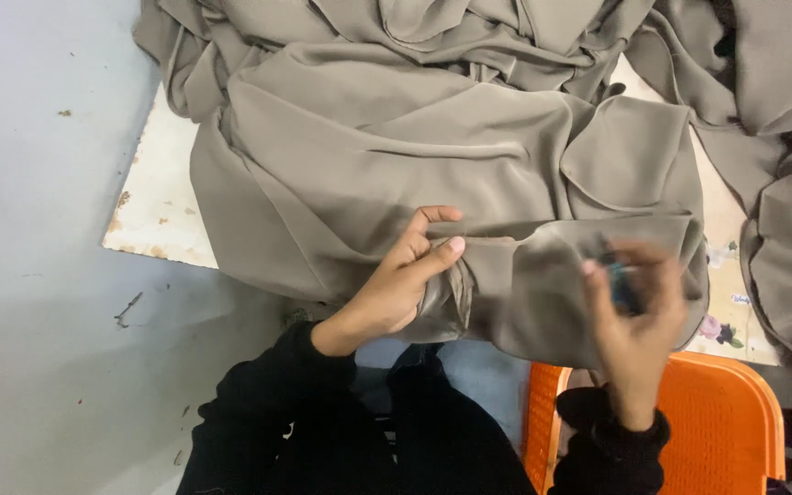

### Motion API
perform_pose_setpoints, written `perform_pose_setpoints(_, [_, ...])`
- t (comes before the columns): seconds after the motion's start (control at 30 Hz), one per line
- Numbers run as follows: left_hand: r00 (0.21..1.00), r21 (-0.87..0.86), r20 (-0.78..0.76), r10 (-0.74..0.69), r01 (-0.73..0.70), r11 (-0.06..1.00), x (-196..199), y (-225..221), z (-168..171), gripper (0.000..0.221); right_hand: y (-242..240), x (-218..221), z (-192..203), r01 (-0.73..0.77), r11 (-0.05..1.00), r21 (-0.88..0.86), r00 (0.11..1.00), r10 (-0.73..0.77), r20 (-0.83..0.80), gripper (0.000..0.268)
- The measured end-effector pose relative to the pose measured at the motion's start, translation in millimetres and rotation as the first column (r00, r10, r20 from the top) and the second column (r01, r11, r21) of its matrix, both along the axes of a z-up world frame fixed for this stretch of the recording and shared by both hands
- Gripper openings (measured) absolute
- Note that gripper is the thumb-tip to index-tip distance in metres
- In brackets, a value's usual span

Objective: Trimming loose threads from a large piece of grey fabric using manual thread snips.

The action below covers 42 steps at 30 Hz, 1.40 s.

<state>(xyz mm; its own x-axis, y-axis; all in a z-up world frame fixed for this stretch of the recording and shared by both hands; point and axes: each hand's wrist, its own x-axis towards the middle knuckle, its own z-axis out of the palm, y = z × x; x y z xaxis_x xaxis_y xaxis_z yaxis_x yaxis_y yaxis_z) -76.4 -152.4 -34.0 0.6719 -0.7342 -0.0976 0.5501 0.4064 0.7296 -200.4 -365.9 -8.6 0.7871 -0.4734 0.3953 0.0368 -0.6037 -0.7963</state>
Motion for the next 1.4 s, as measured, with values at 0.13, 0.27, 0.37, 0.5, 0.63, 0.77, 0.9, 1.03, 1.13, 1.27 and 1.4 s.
perform_pose_setpoints(0.13, [0.998, 0.009, 0.061, -0.028, 0.028, 1.000, -3.8, 0.7, 4.4, 0.035, 38.8, -4.4, 15.3, -0.041, 0.985, 0.165, 0.998, 0.048, -0.040, 0.025])
perform_pose_setpoints(0.27, [0.995, 0.010, 0.092, -0.047, 0.046, 0.999, -8.0, 1.3, 10.0, 0.033, 49.2, 1.3, 24.7, -0.037, 0.983, 0.179, 0.993, 0.056, -0.104, 0.022])
perform_pose_setpoints(0.37, [0.987, 0.075, 0.153, -0.050, 0.039, 0.996, -9.8, 1.6, 9.7, 0.033, 49.6, 2.7, 15.6, -0.041, 0.999, 0.030, 0.997, 0.043, -0.061, 0.020])
perform_pose_setpoints(0.5, [0.994, 0.071, 0.085, -0.061, 0.055, 0.996, -12.8, 2.1, 16.2, 0.034, 48.9, 1.0, -0.4, 0.073, 0.897, -0.436, 0.996, -0.044, 0.075, 0.017])
perform_pose_setpoints(0.63, [0.999, 0.034, 0.050, -0.017, 0.016, 0.999, -12.8, 1.4, 9.2, 0.036, 51.8, 4.2, -1.5, 0.116, 0.826, -0.552, 0.991, -0.061, 0.117, 0.017])
perform_pose_setpoints(0.77, [0.998, 0.019, 0.042, -0.057, 0.056, 0.998, -11.0, 5.1, 19.3, 0.035, 51.6, 7.2, -7.5, 0.124, 0.800, -0.587, 0.984, -0.025, 0.174, 0.013])
perform_pose_setpoints(0.9, [0.988, 0.190, 0.152, -0.019, -0.010, 0.982, -13.1, 10.0, 16.1, 0.036, 52.8, 5.7, -1.4, -0.154, 0.988, 0.019, 0.985, 0.152, 0.082, 0.032])
perform_pose_setpoints(1.03, [0.933, 0.111, 0.350, 0.085, -0.131, 0.985, -24.5, 3.8, -6.8, 0.042, 61.1, 24.5, 11.1, -0.232, 0.961, 0.149, 0.971, 0.218, 0.102, 0.015])
perform_pose_setpoints(1.13, [0.899, 0.180, 0.429, 0.088, -0.181, 0.967, -27.2, 3.7, 5.7, 0.082, 59.7, 26.9, 6.2, -0.190, 0.966, 0.175, 0.981, 0.178, 0.082, 0.016])
perform_pose_setpoints(1.27, [0.516, 0.029, 0.804, 0.294, -0.530, 0.848, -28.9, -2.6, -0.4, 0.050, 62.5, 26.3, 11.1, -0.272, 0.957, 0.099, 0.949, 0.249, 0.194, 0.011])
perform_pose_setpoints(1.4, [-0.139, -0.422, 0.884, 0.446, -0.646, 0.636, -9.0, -1.5, -32.3, 0.044, 57.1, 16.9, 5.9, -0.329, 0.930, 0.163, 0.926, 0.284, 0.249, 0.007])
